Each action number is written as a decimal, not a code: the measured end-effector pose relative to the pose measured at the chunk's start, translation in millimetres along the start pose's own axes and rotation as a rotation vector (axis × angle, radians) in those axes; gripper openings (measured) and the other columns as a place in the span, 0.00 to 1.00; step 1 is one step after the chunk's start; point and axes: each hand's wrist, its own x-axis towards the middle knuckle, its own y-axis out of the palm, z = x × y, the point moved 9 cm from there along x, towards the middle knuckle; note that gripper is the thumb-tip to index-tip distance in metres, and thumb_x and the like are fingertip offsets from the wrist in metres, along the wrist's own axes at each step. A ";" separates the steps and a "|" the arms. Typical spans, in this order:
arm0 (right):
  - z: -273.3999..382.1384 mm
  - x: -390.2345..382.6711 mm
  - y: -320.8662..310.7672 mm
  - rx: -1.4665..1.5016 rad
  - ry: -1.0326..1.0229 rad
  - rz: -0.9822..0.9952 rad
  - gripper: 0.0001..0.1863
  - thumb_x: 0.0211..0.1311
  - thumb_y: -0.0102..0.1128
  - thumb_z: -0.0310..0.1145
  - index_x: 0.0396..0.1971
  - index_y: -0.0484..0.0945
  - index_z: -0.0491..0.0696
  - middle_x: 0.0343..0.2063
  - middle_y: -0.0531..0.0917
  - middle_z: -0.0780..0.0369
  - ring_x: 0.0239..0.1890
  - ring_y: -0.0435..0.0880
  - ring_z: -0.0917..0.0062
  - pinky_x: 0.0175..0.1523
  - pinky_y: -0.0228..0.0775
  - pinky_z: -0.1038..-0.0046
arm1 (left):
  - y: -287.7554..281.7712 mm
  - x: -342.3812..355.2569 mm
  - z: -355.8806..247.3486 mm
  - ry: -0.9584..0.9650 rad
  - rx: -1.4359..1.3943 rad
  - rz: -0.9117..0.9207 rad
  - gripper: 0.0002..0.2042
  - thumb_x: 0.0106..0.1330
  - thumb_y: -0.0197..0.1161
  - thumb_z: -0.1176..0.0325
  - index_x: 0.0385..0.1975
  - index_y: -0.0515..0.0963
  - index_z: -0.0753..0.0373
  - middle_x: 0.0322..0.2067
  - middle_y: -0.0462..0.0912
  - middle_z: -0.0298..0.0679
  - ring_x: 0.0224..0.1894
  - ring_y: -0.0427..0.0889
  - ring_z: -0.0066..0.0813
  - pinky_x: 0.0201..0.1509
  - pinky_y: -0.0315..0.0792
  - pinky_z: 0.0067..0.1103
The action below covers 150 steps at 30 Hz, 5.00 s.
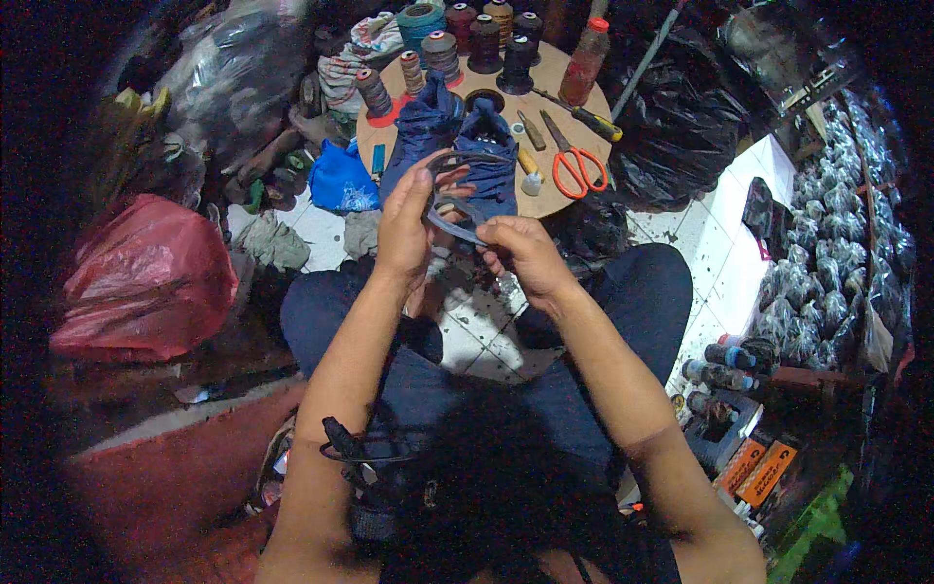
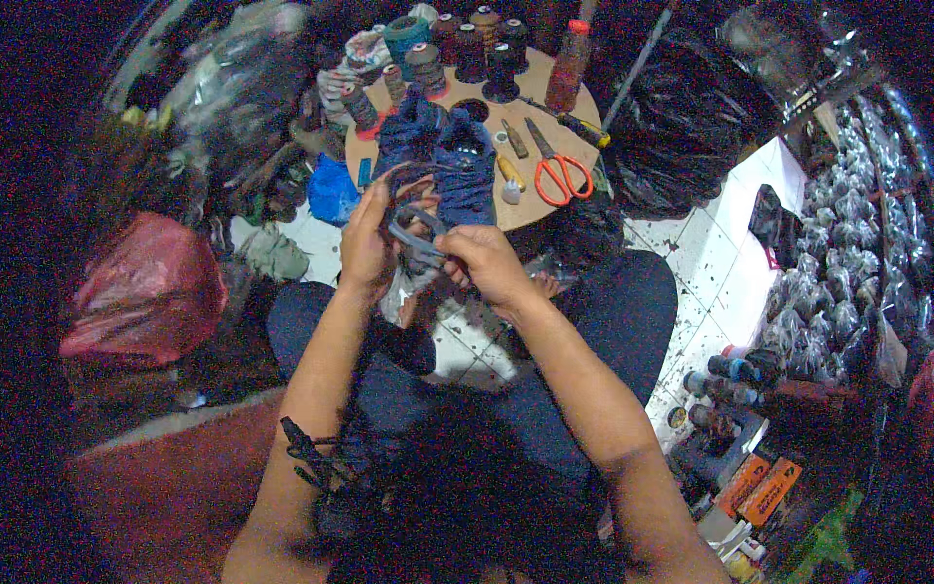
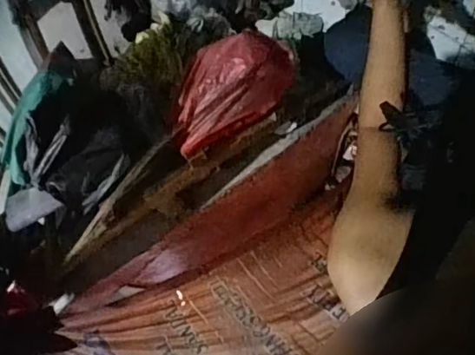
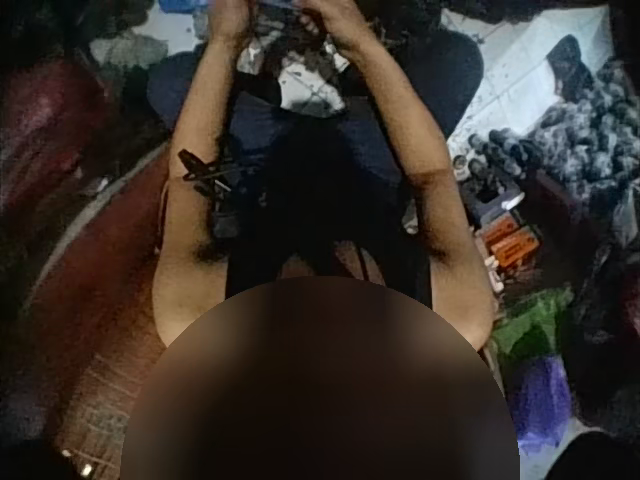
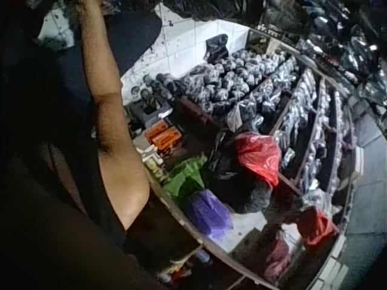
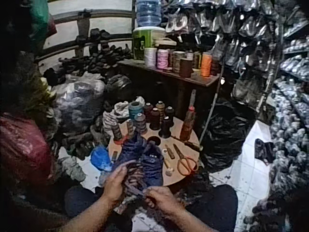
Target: The person applies glue from a small bottle to the sole edge of a blue sneaker, then presses a rubber strip along the glued area. They rotate the shoe to inspect the bond and continue pressing the strip into place.
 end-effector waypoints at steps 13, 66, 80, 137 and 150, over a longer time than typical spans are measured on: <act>80.0 7.3 -96.3 -1.077 -0.581 -0.925 0.29 0.54 0.80 0.41 0.52 0.78 0.44 0.49 0.78 0.53 0.49 0.83 0.64 0.51 0.77 0.62 | -54.7 7.7 7.5 -0.064 -0.272 -0.281 0.21 0.83 0.44 0.51 0.58 0.77 0.58 0.36 0.82 0.37 0.36 0.83 0.29 0.41 0.79 0.25; 46.7 105.8 -137.0 -1.302 -0.227 -0.654 0.25 0.48 0.79 0.42 0.45 0.83 0.45 0.40 0.88 0.52 0.47 0.88 0.57 0.51 0.78 0.58 | -47.9 21.6 7.0 -0.051 -0.403 -0.302 0.22 0.78 0.39 0.57 0.56 0.76 0.63 0.36 0.81 0.37 0.36 0.80 0.32 0.46 0.76 0.32; 91.2 109.5 -111.3 -1.450 -0.552 -0.577 0.27 0.62 0.66 0.28 0.62 0.74 0.53 0.58 0.76 0.52 0.61 0.78 0.52 0.58 0.78 0.53 | -63.8 19.6 6.7 -0.048 -0.409 -0.373 0.20 0.76 0.41 0.57 0.53 0.76 0.61 0.34 0.77 0.35 0.34 0.80 0.33 0.44 0.77 0.36; 70.8 75.1 -13.6 -1.298 -0.189 -0.442 0.33 0.55 0.75 0.45 0.51 0.71 0.38 0.42 0.85 0.41 0.48 0.86 0.45 0.52 0.79 0.49 | -52.6 17.4 -4.3 -0.032 -0.388 -0.175 0.22 0.83 0.43 0.62 0.72 0.64 0.60 0.53 0.79 0.41 0.54 0.81 0.39 0.59 0.81 0.45; 173.7 -23.6 26.5 -0.854 -1.058 -0.353 0.08 0.61 0.72 0.25 0.40 0.90 0.42 0.35 0.89 0.60 0.35 0.86 0.79 0.40 0.75 0.77 | 7.4 4.8 -23.9 0.024 -0.339 0.176 0.25 0.81 0.52 0.61 0.73 0.64 0.65 0.56 0.79 0.45 0.55 0.82 0.37 0.62 0.80 0.43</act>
